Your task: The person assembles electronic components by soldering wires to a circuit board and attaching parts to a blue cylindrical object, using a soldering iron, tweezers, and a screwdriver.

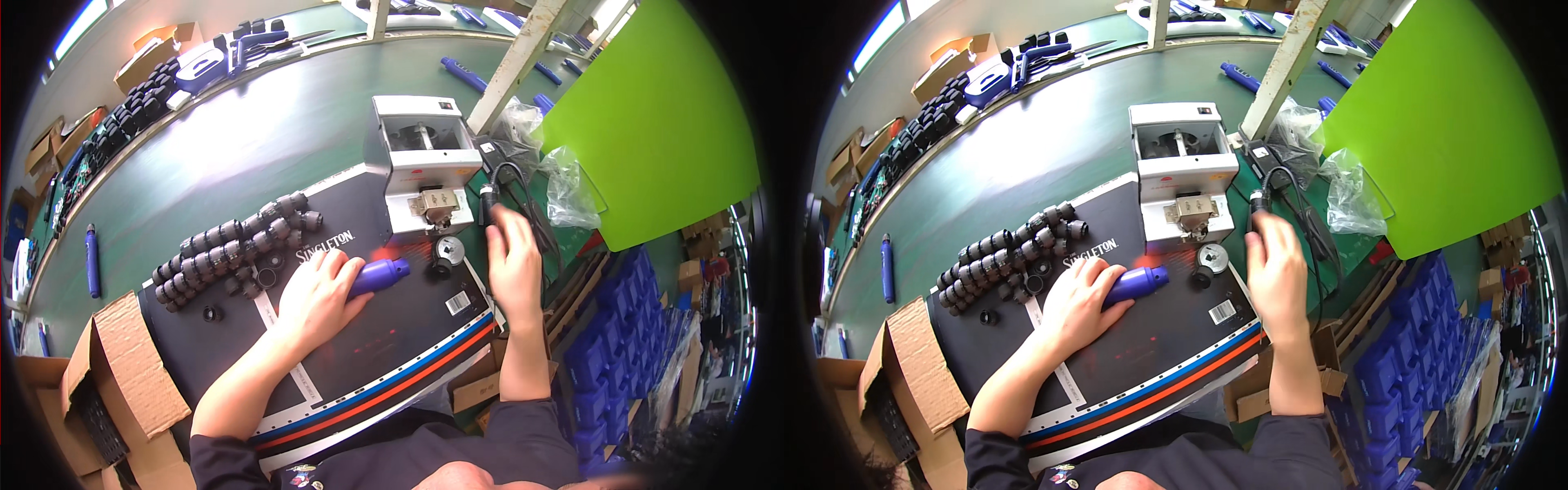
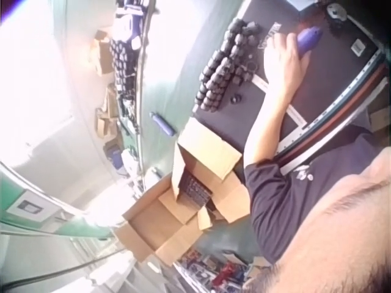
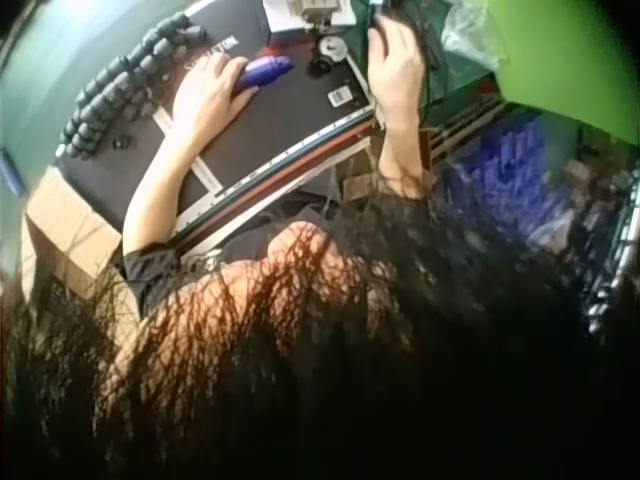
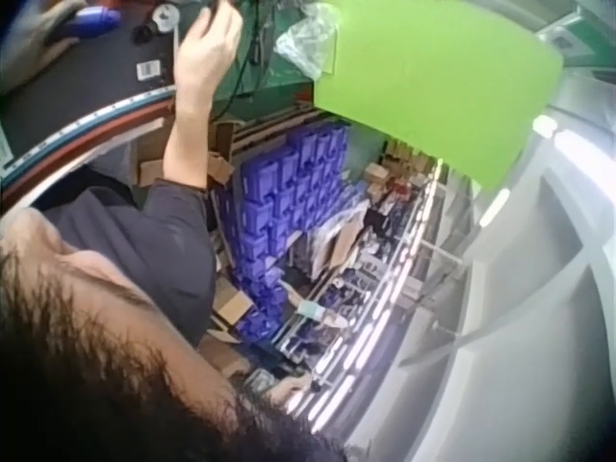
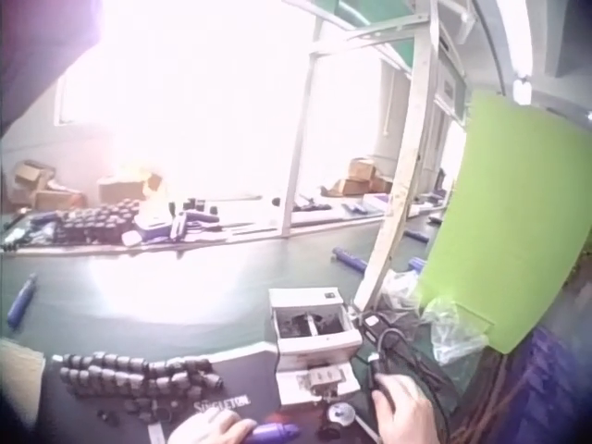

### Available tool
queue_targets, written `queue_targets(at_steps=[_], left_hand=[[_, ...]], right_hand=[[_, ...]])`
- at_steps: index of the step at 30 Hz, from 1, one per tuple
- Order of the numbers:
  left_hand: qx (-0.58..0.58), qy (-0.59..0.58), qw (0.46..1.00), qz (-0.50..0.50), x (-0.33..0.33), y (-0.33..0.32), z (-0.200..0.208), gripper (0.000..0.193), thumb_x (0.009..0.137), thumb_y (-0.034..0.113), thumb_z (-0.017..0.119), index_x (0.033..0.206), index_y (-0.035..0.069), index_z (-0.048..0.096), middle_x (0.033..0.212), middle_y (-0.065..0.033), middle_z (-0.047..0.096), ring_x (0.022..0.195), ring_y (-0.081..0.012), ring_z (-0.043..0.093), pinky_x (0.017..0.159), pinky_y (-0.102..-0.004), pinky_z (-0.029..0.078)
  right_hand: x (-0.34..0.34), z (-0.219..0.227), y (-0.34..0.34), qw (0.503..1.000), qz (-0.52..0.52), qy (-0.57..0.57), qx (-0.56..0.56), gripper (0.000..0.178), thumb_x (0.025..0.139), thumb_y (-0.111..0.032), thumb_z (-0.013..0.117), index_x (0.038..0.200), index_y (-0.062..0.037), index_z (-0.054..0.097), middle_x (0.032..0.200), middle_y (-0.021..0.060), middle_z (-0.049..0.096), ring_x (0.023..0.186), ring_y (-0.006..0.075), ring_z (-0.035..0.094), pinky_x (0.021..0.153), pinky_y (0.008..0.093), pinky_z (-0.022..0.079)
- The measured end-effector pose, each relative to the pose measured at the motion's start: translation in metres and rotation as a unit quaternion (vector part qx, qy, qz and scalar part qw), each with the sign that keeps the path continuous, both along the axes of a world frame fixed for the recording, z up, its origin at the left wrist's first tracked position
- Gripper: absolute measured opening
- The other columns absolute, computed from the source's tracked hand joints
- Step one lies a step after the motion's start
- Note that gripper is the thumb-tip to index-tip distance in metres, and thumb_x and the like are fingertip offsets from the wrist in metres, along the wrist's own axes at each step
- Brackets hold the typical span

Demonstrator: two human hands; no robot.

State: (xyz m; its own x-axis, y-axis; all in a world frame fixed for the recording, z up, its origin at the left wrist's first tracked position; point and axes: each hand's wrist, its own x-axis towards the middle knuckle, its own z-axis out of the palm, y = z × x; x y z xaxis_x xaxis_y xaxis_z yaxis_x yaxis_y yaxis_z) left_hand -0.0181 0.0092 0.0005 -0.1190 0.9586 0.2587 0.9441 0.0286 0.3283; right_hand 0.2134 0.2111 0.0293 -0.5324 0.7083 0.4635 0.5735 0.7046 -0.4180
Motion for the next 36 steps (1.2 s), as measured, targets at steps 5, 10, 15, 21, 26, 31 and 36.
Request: queue_targets(at_steps=[5,10,15,21,26,31,36], left_hand=[[0.007,-0.029,1.0,-0.008,0.003,0.001,0.008,0.045,0.083,0.029,0.079,0.12,0.006,0.065,0.106,-0.0119,0.062,0.102,-0.0313,0.061,0.09,-0.0416,0.051],[0.045,-0.049,0.998,-0.011,0.004,0.001,0.006,0.047,0.082,0.024,0.081,0.121,0.006,0.064,0.105,-0.0124,0.064,0.1,-0.0327,0.063,0.088,-0.0422,0.052],[0.053,-0.092,0.993,-0.042,0.004,-0.001,0.011,0.049,0.08,0.02,0.08,0.124,0.009,0.061,0.102,-0.0105,0.065,0.097,-0.0313,0.066,0.084,-0.0423,0.053],[0.122,-0.01,0.991,-0.049,0.005,-0.006,0.019,0.06,0.073,0.018,0.083,0.128,0.011,0.061,0.109,-0.0083,0.065,0.099,-0.0292,0.065,0.086,-0.0421,0.053],[0.124,0.061,0.989,-0.045,0.016,-0.011,0.031,0.069,0.068,0.016,0.084,0.133,0.012,0.063,0.111,-0.0073,0.064,0.102,-0.0275,0.064,0.089,-0.0414,0.051],[0.105,0.019,0.993,-0.057,0.027,-0.004,0.022,0.069,0.067,0.012,0.083,0.133,0.014,0.064,0.111,-0.0089,0.064,0.103,-0.0298,0.064,0.09,-0.0429,0.05],[0.069,0.019,0.997,-0.032,0.028,-0.009,0.022,0.057,0.073,0.009,0.08,0.128,0.011,0.064,0.11,-0.0141,0.065,0.103,-0.0366,0.065,0.089,-0.0469,0.051]], right_hand=[[-0.01,0.003,-0.044,0.982,0.097,-0.148,0.065,0.045,0.084,-0.035,0.081,0.115,-0.0071,0.064,0.098,0.0095,0.064,0.087,0.0279,0.068,0.07,0.039,0.058],[-0.004,-0.009,-0.038,0.986,0.166,-0.023,-0.018,0.039,0.089,-0.019,0.08,0.122,-0.0046,0.065,0.108,0.0129,0.067,0.089,0.0274,0.07,0.077,0.0349,0.059],[-0.002,0.0,-0.051,0.913,0.227,0.122,-0.317,0.045,0.092,-0.01,0.078,0.133,-0.0035,0.063,0.112,0.0088,0.068,0.092,0.0138,0.068,0.082,0.0297,0.056],[0.003,-0.004,-0.05,0.884,0.286,0.142,-0.341,0.043,0.093,-0.016,0.078,0.131,-0.0027,0.061,0.114,0.0116,0.069,0.092,0.018,0.07,0.084,0.0323,0.058],[0.013,-0.002,-0.055,0.888,0.275,0.112,-0.35,0.039,0.094,-0.016,0.077,0.127,-0.0028,0.06,0.111,0.0109,0.069,0.094,0.0179,0.071,0.084,0.0327,0.057],[0.019,-0.022,-0.07,0.867,0.259,0.219,-0.364,0.038,0.093,-0.008,0.073,0.127,-0.0053,0.057,0.105,0.0038,0.062,0.093,0.011,0.064,0.081,0.0292,0.054],[0.014,-0.031,-0.087,0.896,0.23,0.267,-0.269,0.041,0.092,-0.007,0.067,0.132,-0.0096,0.06,0.112,0.0086,0.053,0.087,0.0157,0.061,0.079,0.03,0.052]])
